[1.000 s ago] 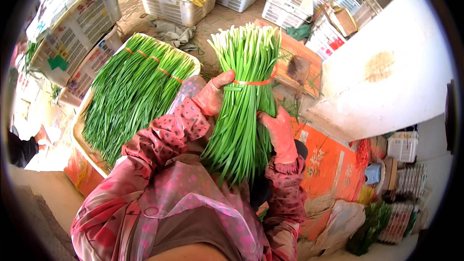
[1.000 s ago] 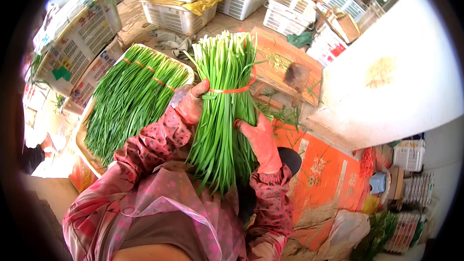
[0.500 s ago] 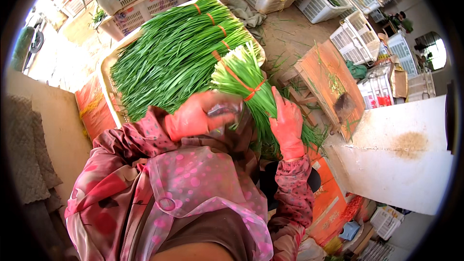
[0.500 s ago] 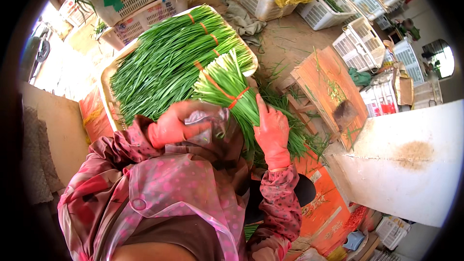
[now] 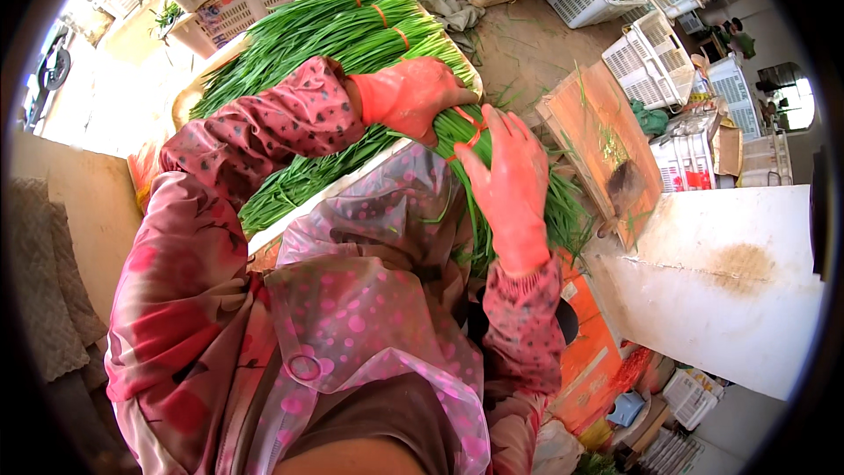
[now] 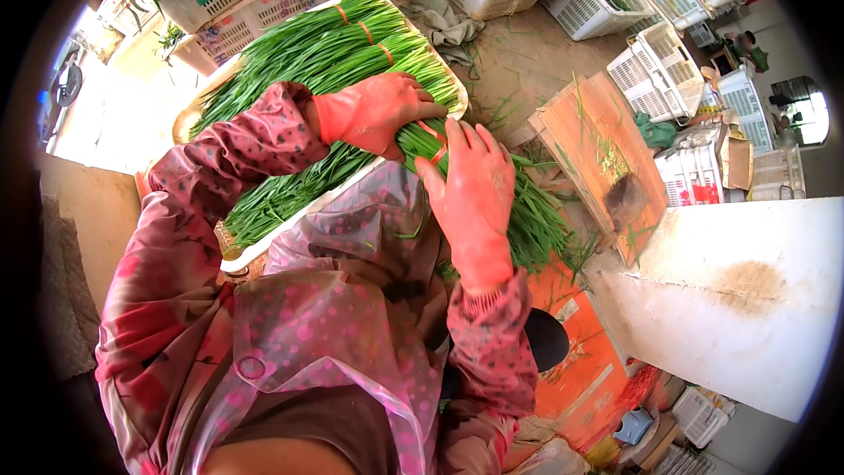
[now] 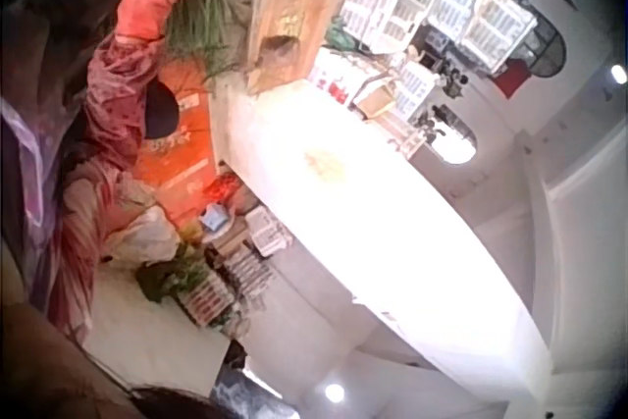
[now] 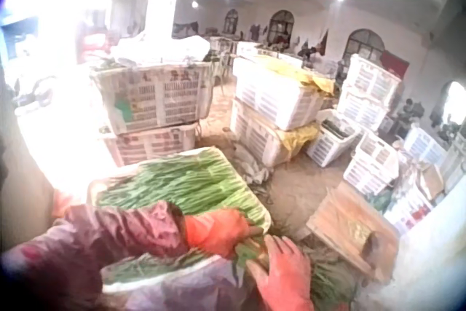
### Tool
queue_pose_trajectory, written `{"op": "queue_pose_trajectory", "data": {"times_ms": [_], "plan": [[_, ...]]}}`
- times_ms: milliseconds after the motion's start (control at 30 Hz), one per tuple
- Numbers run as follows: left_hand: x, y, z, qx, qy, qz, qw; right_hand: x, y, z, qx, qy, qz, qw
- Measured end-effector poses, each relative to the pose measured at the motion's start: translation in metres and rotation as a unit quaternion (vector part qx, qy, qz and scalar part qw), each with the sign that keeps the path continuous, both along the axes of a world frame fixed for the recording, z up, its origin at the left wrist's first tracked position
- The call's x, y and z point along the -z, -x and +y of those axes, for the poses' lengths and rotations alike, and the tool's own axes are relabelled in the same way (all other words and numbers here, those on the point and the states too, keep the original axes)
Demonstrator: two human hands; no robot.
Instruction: The person bundles chives by hand, secures them with elastic bands, and stacks the finished bundles into a plastic crate.
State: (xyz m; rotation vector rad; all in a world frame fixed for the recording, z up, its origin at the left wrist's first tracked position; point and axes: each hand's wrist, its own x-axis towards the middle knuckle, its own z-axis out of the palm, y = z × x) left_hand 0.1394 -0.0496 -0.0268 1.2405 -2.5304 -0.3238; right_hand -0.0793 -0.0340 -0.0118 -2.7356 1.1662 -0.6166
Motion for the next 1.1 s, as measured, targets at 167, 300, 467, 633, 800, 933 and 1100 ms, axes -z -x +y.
{"op": "queue_pose_trajectory", "data": {"times_ms": [167, 300, 467, 633, 800, 933, 1100], "plan": [[-0.003, -0.003, -0.016, -0.005, -0.082, 0.071, 0.994, 0.043, -0.016, -0.031, 0.017, -0.074, -0.274, 0.959], [-0.013, -0.014, -0.012, -0.022, -0.141, 0.094, 0.985, 0.033, -0.019, -0.032, 0.078, -0.242, -0.376, 0.891], [-0.015, -0.014, -0.025, 0.031, -0.214, 0.035, 0.976, 0.024, -0.026, -0.039, 0.039, -0.329, -0.514, 0.791], [-0.036, 0.03, -0.031, 0.016, -0.173, -0.217, 0.961, 0.025, -0.035, -0.051, 0.037, -0.39, -0.627, 0.674], [-0.019, 0.043, -0.022, -0.017, -0.102, -0.177, 0.979, 0.026, -0.034, -0.048, 0.011, -0.406, -0.672, 0.62], [-0.005, 0.04, -0.018, -0.029, -0.118, -0.108, 0.987, 0.018, -0.043, -0.032, 0.016, -0.388, -0.633, 0.67], [0.057, 0.03, -0.033, -0.003, -0.078, 0.067, 0.995, 0.005, -0.048, 0.0, 0.055, -0.411, -0.605, 0.679]]}}
